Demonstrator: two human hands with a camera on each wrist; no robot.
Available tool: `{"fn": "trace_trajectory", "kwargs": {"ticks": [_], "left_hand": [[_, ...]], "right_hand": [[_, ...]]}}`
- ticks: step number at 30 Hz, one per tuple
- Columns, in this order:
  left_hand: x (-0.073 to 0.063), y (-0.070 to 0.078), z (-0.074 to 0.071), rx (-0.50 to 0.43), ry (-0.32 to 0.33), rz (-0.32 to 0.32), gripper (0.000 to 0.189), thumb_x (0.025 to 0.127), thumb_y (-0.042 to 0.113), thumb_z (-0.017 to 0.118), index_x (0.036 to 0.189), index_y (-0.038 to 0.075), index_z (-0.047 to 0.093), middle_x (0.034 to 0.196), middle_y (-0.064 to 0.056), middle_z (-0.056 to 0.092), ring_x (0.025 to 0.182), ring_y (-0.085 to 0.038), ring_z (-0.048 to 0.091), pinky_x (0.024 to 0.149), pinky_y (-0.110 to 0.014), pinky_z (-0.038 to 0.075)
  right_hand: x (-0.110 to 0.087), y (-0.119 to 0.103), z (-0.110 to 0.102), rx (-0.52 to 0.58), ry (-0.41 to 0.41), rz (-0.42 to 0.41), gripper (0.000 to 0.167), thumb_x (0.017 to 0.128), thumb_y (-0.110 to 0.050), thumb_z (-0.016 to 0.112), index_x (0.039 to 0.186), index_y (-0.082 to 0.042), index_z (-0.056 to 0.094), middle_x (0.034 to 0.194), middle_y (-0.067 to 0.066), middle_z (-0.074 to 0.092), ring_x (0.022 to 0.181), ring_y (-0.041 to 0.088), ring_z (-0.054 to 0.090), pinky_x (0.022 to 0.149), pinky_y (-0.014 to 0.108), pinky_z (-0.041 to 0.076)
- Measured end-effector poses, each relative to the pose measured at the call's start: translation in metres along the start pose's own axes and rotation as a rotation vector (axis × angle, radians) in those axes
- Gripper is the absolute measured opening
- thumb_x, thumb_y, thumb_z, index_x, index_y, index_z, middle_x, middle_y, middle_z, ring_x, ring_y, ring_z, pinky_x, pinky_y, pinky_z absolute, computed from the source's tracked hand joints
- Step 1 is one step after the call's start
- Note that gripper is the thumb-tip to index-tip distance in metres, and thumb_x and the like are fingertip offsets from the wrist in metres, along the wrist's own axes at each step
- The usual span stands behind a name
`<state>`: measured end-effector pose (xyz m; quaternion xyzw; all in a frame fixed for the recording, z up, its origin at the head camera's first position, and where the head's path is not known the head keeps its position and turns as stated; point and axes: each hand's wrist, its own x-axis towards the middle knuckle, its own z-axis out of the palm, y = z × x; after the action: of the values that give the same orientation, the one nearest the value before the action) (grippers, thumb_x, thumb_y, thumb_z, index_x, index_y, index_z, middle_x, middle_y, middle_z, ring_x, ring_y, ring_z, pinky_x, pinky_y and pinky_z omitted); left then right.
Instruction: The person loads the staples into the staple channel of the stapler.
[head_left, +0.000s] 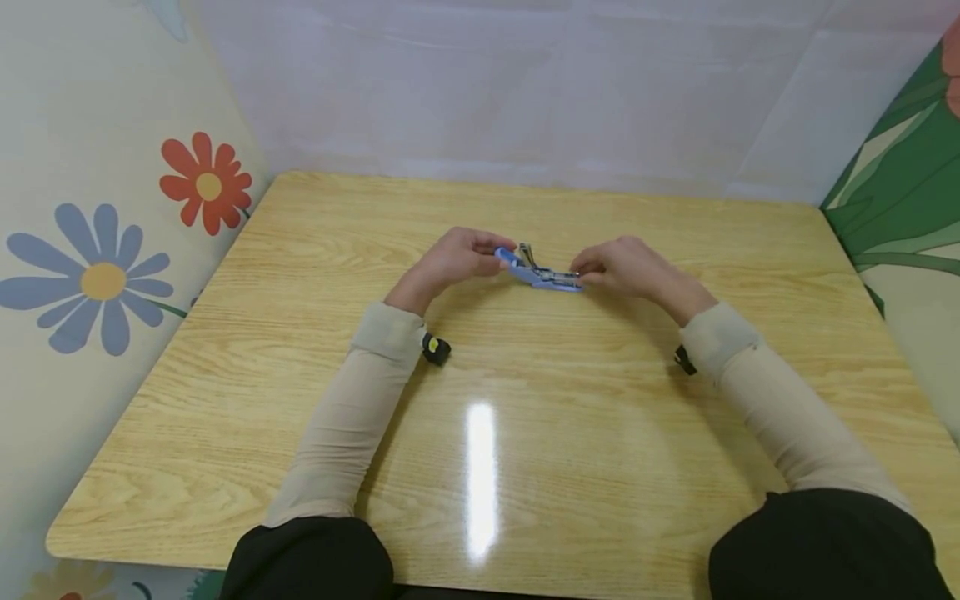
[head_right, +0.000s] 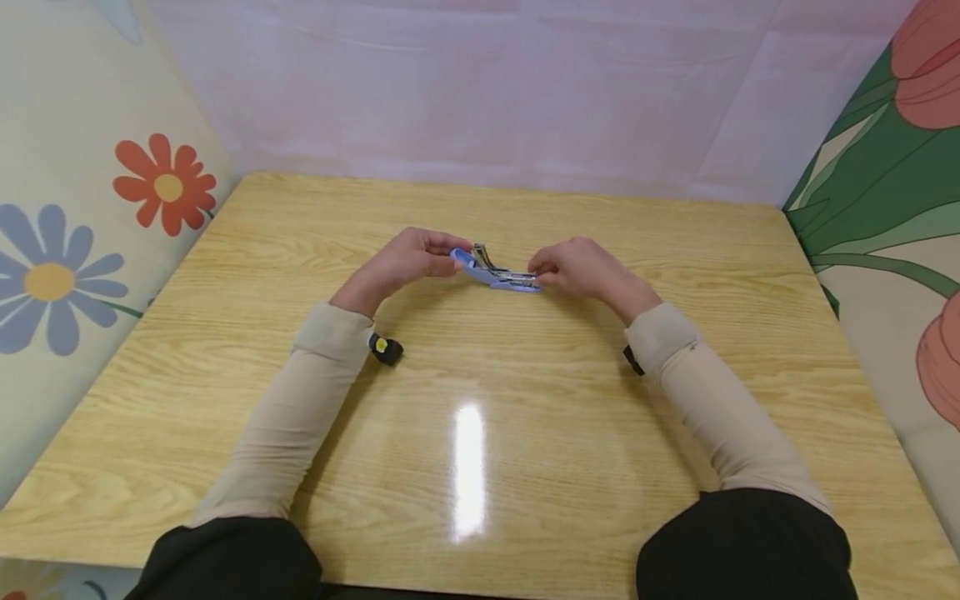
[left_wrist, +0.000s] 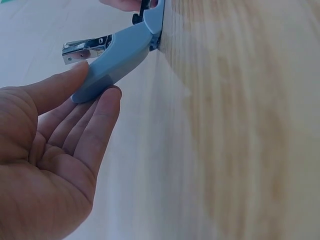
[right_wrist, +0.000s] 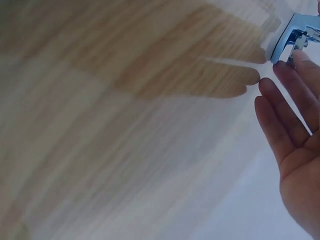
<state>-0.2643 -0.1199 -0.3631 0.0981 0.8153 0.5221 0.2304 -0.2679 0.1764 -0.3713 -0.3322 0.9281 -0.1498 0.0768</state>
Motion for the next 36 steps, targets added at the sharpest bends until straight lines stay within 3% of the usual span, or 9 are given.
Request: {"fn": "trace_trajectory", "kwargs": {"ticks": [8,14,16,18,21,23,33,36], "left_hand": [[-0.001,-0.002,0.000,0.043,-0.008,-0.024,0.044,0.099,0.017,0.067,0.143,0.019,0.060,0.137,-0.007,0.065,0.123,-0.022,0.063,0.107,-0.038,0.053],[0.000,-0.002,0.001,0.083,-0.009,-0.038,0.043,0.099,0.022,0.068,0.141,0.022,0.062,0.134,-0.004,0.068,0.120,-0.018,0.065,0.106,-0.038,0.053],[0.000,-0.001,0.001,0.100,-0.002,-0.037,0.042,0.099,0.022,0.068,0.140,0.022,0.063,0.128,-0.003,0.070,0.109,-0.014,0.066,0.097,-0.033,0.055],[0.000,0.000,0.001,0.129,0.007,-0.030,0.041,0.099,0.022,0.067,0.140,0.022,0.063,0.120,-0.004,0.073,0.089,-0.011,0.062,0.081,-0.027,0.053],[0.000,0.002,0.001,0.181,0.018,-0.006,0.041,0.100,0.022,0.066,0.141,0.021,0.063,0.110,-0.007,0.074,0.064,-0.012,0.043,0.061,-0.025,0.038],[0.001,0.003,0.001,0.212,0.023,0.005,0.040,0.101,0.022,0.065,0.141,0.021,0.062,0.109,-0.007,0.074,0.059,-0.012,0.035,0.056,-0.025,0.032],[0.001,0.014,0.009,0.313,0.043,0.043,0.046,0.101,0.027,0.065,0.145,0.020,0.057,0.134,-0.005,0.069,0.071,-0.016,0.048,0.058,-0.027,0.037],[0.003,0.017,0.012,0.344,0.068,0.067,0.046,0.101,0.026,0.065,0.145,0.019,0.057,0.135,-0.005,0.068,0.081,-0.013,0.056,0.066,-0.026,0.043]], "right_hand": [[0.001,-0.001,0.002,-0.036,-0.008,0.066,0.026,0.100,-0.022,0.066,0.122,-0.012,0.074,0.122,0.009,0.075,0.111,0.029,0.070,0.103,0.050,0.052],[0.000,-0.001,0.004,-0.045,0.007,0.061,0.026,0.100,-0.021,0.065,0.122,-0.009,0.074,0.122,0.011,0.074,0.111,0.030,0.070,0.103,0.050,0.052],[-0.001,0.000,0.004,-0.044,0.024,0.049,0.025,0.100,-0.020,0.065,0.121,-0.009,0.074,0.121,0.011,0.074,0.110,0.031,0.070,0.103,0.050,0.053],[-0.001,0.000,0.004,-0.038,0.039,0.038,0.024,0.100,-0.019,0.066,0.119,-0.009,0.075,0.120,0.012,0.075,0.110,0.031,0.071,0.103,0.050,0.053],[0.000,0.000,0.002,-0.041,0.058,0.024,0.022,0.099,-0.018,0.067,0.117,-0.008,0.076,0.118,0.012,0.075,0.109,0.031,0.071,0.102,0.050,0.054],[0.002,-0.001,0.001,-0.048,0.062,0.018,0.022,0.098,-0.017,0.068,0.117,-0.008,0.076,0.118,0.012,0.076,0.108,0.031,0.072,0.102,0.050,0.054],[0.004,0.000,0.003,-0.069,0.065,0.009,0.023,0.097,-0.020,0.070,0.115,-0.009,0.077,0.117,0.011,0.076,0.107,0.031,0.072,0.100,0.049,0.054],[0.004,0.000,0.004,-0.064,0.067,0.008,0.023,0.097,-0.020,0.070,0.115,-0.009,0.077,0.116,0.011,0.076,0.106,0.031,0.072,0.099,0.049,0.054]]}}
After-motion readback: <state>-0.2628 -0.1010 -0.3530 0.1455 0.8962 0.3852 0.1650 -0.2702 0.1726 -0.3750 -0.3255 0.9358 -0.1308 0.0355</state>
